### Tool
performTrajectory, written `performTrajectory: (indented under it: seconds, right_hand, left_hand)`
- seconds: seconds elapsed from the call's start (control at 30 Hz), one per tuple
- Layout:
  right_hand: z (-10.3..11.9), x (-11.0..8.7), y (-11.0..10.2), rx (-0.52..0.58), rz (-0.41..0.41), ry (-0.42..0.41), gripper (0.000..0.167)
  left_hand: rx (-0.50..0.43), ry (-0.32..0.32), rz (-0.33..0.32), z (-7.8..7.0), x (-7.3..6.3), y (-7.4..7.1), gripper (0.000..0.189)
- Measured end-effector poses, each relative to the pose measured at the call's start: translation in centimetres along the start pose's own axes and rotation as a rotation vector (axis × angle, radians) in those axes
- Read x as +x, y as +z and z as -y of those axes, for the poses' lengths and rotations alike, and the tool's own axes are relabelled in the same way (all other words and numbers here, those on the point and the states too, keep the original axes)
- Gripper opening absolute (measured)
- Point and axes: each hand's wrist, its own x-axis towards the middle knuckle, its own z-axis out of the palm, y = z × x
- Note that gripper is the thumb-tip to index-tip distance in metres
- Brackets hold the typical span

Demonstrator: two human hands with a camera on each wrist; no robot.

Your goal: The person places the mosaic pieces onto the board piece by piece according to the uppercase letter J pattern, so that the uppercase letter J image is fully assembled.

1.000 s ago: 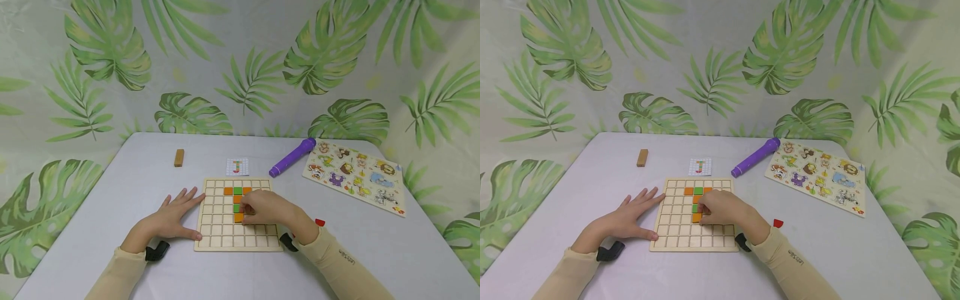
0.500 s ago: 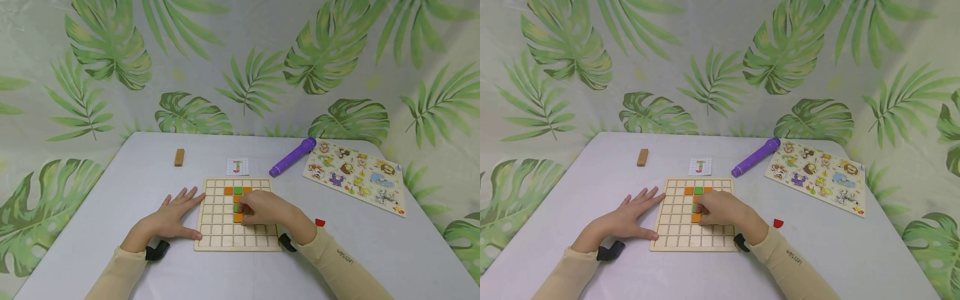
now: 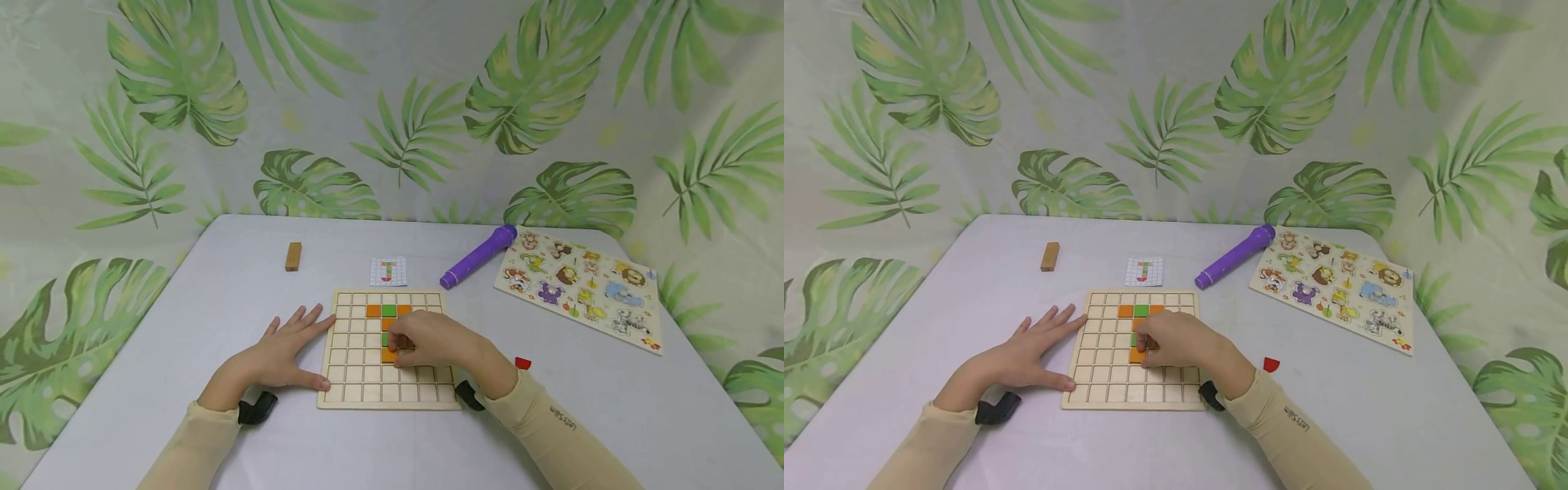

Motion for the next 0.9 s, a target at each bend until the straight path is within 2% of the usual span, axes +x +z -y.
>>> performTrajectory:
  seconds: [0.9]
  right_hand:
    - [-0.02,0.15,-0.04,0.004,0.0,-0.015,0.011]
  left_hand:
    - [0.004,0.0,0.003,0.06,0.1,0.01,0.12]
